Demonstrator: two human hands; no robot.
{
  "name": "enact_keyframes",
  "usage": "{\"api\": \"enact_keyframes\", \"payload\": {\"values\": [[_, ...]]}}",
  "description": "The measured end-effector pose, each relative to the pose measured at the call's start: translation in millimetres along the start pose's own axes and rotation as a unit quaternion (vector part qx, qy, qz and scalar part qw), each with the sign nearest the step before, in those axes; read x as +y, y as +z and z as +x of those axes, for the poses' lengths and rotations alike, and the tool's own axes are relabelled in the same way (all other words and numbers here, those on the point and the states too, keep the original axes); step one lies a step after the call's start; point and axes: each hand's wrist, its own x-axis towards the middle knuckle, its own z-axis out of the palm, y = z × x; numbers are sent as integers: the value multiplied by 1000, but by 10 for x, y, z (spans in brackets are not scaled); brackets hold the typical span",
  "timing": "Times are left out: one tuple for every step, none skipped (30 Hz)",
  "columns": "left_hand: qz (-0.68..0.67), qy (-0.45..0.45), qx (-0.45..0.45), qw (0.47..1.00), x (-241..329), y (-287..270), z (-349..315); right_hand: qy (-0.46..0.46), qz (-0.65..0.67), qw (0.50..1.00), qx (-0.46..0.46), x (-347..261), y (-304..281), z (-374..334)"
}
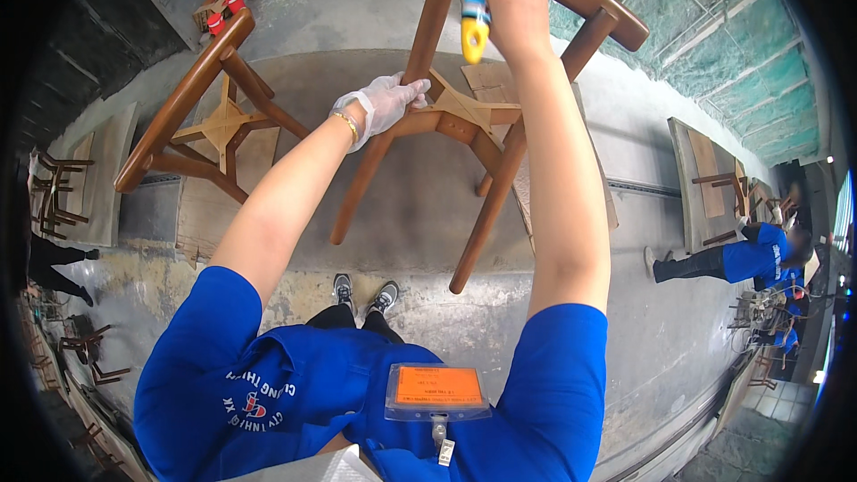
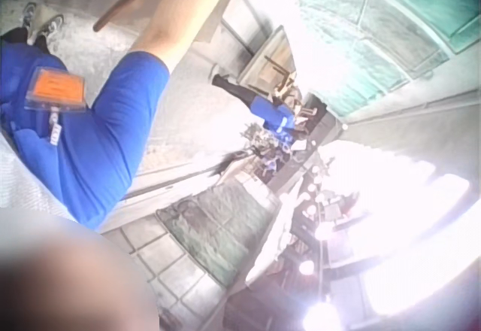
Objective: The person applies a finish to a wooden chair using a paintbrush. They systematically coat the legs, seat frame, and backrest, rotating the chair to reach all sides. The chair remains on a cardboard sheet on the floor.
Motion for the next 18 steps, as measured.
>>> {"api": "enact_keyframes", "payload": {"values": [[19, -9, 3, 1000, -5, -19, -7, 20, -24, 999, -25, 32, 63, 68], [74, -6, -10, 997, -7, -88, 22, -28, -58, 998, -25, 38, 178, 67], [8, -26, -34, 999, -39, -139, 40, -76, -91, 993, -25, 28, 308, -12], [-146, -21, -82, 986, -41, -179, 118, -64, -90, 994, -26, -26, 446, -182], [-273, -67, -110, 953, -81, -225, 177, -69, -81, 993, -51, -102, 584, -397], [-287, -55, -115, 949, -132, -273, 212, -65, -42, 993, -87, -220, 727, -640], [-273, -46, -108, 955, -148, -321, 282, -42, -7, 991, -123, -385, 864, -916], [-244, -65, -88, 964, -179, -358, 316, -43, 9, 986, -159, -578, 969, -1202], [-214, -83, -70, 971, -184, -379, 345, -34, 22, 982, -185, -792, 1040, -1484], [-192, -99, -50, 975, -172, -380, 372, -24, 44, 976, -210, -1035, 1104, -1748], [-199, -89, -69, 973, -149, -385, 373, 0, 61, 972, -228, -1298, 1141, -1986], [-195, -81, -102, 972, -82, -374, 391, 16, 107, 965, -237, -1593, 1148, -2200], [-201, -77, -134, 967, 12, -380, 402, 50, 152, 958, -238, -1866, 1153, -2343], [-121, -31, -134, 983, 67, -382, 354, 28, 184, 947, -260, -2128, 1175, -2419], [-38, 2, -131, 991, 138, -402, 313, 29, 213, 924, -317, -2315, 1160, -2441], [45, 38, -125, 990, 229, -436, 283, 69, 292, 900, -317, -2358, 1131, -2403], [81, 57, -126, 987, 305, -460, 251, 117, 362, 854, -355, -2337, 1124, -2317], [116, 74, -127, 982, 369, -465, 213, 173, 419, 797, -399, -2266, 1096, -2208]]}}
